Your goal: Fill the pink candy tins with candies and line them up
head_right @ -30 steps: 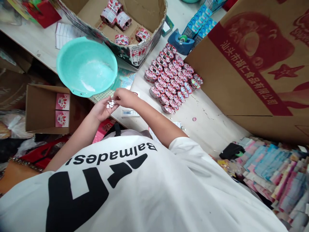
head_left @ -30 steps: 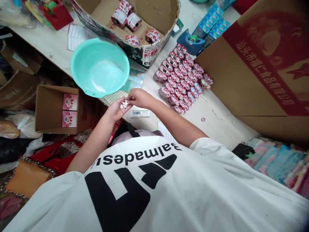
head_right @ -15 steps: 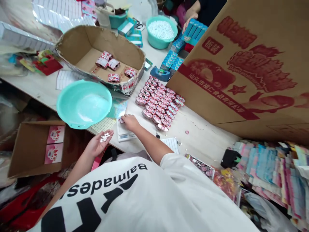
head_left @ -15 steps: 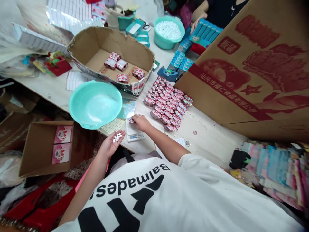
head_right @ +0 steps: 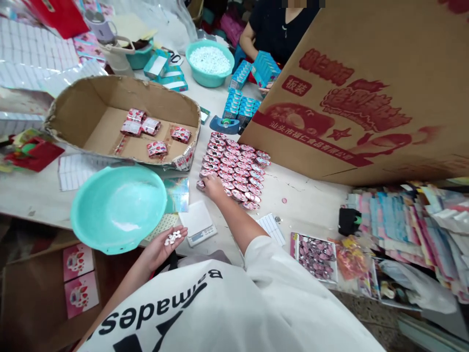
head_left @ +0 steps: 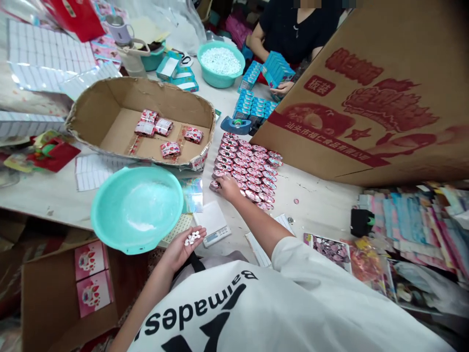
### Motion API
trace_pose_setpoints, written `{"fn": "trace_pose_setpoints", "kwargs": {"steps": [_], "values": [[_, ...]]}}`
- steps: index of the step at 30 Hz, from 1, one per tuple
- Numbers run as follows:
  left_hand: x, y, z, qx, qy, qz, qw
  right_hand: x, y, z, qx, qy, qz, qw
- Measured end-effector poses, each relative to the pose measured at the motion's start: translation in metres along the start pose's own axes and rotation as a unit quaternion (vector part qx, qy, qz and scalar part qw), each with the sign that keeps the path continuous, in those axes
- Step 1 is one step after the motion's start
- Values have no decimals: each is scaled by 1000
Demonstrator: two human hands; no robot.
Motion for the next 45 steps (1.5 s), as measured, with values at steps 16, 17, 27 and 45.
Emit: {"fn": "trace_pose_setpoints", "kwargs": {"steps": [16,17,27,45], "values": [[51,-14,-71,-78,-133,78,985,-32,-15,-31,102,-90,-174,975],[55,-16,-77,-77,-131,76,985,-42,-33,-43,111,-90,-184,972],[78,-60,-124,-62,-113,13,992,-81,-177,-115,132,-52,-123,982],[116,-87,-137,-93,-69,-6,993,-64,-190,-136,99,-37,-89,990]]}}
Point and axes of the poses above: each hand's wrist, its own y-axis away from the middle knuckle, its own x-axis out of the palm, z = x × y, the point moved 2 cm from there along -y, towards the middle knuckle, and after that the axes turned 6 degrees about -z, right-handed, at the moved point
